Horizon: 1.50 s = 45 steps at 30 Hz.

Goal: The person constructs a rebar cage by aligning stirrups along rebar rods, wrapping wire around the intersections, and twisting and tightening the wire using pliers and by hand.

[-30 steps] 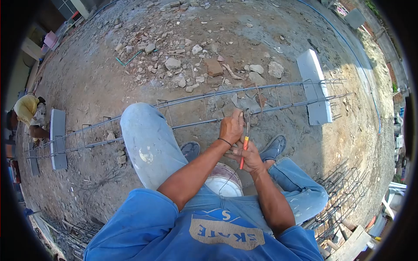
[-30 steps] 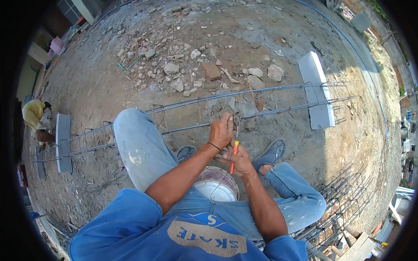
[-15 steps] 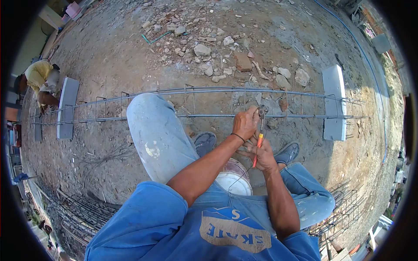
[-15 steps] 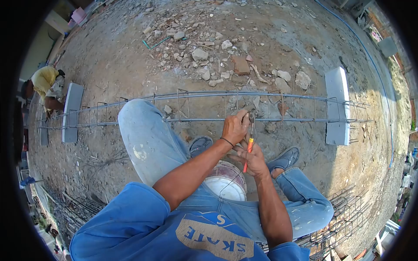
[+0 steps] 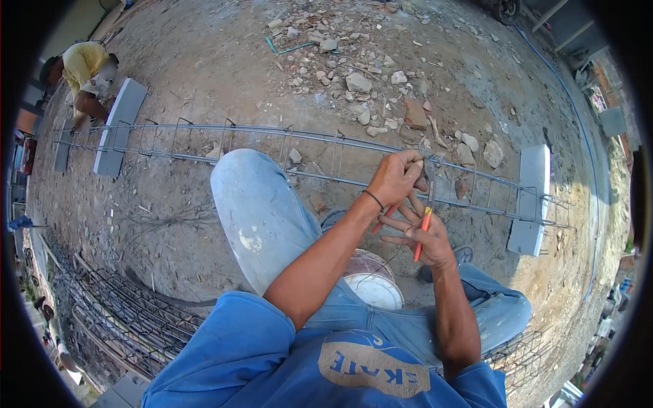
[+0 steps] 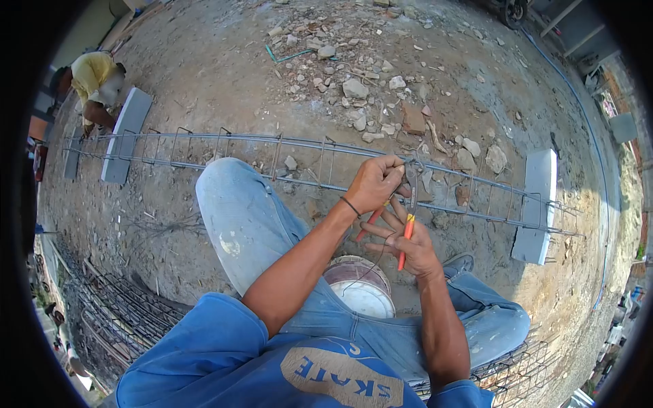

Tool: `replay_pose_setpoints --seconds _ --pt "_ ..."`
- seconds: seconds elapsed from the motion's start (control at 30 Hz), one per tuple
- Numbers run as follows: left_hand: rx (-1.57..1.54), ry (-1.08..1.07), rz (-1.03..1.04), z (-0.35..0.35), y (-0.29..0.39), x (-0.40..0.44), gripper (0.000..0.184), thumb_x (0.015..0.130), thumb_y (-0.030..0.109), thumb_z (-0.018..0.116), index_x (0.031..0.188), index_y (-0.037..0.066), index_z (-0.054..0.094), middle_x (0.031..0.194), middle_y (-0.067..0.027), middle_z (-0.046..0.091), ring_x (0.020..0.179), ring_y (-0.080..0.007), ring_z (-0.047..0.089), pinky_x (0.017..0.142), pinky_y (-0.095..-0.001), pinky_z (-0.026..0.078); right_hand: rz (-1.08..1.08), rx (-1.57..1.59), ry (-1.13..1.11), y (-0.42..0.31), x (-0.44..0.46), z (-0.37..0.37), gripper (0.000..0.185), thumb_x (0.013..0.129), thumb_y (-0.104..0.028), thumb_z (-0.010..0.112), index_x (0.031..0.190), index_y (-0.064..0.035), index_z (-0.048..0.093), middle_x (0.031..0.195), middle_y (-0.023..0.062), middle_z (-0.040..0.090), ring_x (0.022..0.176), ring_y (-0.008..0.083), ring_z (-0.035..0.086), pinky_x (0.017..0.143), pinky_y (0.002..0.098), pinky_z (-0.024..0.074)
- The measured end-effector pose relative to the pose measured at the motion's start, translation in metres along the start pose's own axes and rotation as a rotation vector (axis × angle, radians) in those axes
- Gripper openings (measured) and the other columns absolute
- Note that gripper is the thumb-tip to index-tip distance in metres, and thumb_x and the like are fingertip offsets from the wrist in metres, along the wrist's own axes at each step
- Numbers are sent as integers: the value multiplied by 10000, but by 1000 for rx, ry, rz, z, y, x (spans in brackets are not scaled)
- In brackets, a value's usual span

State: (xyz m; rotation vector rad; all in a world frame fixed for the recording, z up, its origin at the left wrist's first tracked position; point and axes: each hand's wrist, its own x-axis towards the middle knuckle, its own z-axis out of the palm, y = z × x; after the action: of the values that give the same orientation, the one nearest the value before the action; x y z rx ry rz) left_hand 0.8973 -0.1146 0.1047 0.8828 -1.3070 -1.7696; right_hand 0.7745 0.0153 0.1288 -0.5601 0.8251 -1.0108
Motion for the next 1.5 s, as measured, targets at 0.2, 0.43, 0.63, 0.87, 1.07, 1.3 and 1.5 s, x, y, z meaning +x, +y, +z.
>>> replay_pose_setpoints --seconds 0.2,0.43,0.63,0.87,1.07,1.3,1.5 --pt "219 -75 183 4 14 -14 132 993 88 569 978 -18 645 750 -67 665 742 -158 724 598 -295 531 -35 -3 18 2 -23 19 983 754 9 657 1576 47 119 1600 273 256 1385 505 409 986 655 496" --pt "264 -274 464 36 7 -23 131 932 154 672 969 33 704 776 -138 700 687 -274 684 658 -405 510 -164 163 102 21 -67 39 1021 717 75 665 1582 20 125 1579 286 273 1431 524 315 1003 708 447" --pt "368 -245 641 74 -8 -42 126 919 185 659 960 68 685 820 -186 687 763 -406 666 666 -475 522 -325 218 222 40 -91 47 1030 699 38 655 1588 -17 139 1596 209 272 1441 491 320 1137 652 337" --pt "476 -89 812 87 -6 -54 133 865 83 696 984 23 690 789 -158 692 714 -352 686 609 -415 538 -402 164 260 39 -96 46 914 740 60 594 1564 -2 203 1558 161 333 1418 382 403 1149 587 358" --pt "548 47 529 83 -30 -57 76 932 82 634 992 41 657 759 -149 683 656 -313 693 573 -364 529 -328 100 189 56 -76 8 838 801 41 538 1570 4 205 1532 133 385 1416 274 425 1135 477 402" --pt "523 67 169 80 -47 -49 154 1032 127 518 976 0 587 819 -142 733 725 -202 729 604 -328 551 -380 112 234 85 -64 -29 786 847 4 557 1561 35 228 1486 137 458 1305 192 504 1018 304 448" --pt "-247 -266 -407 58 -71 -5 202 1041 184 552 1071 -11 594 1044 -241 717 903 -286 742 829 -382 616 -351 -800 319 55 -84 -50 725 791 32 595 1488 23 397 1410 238 533 1251 361 563 1051 408 437"
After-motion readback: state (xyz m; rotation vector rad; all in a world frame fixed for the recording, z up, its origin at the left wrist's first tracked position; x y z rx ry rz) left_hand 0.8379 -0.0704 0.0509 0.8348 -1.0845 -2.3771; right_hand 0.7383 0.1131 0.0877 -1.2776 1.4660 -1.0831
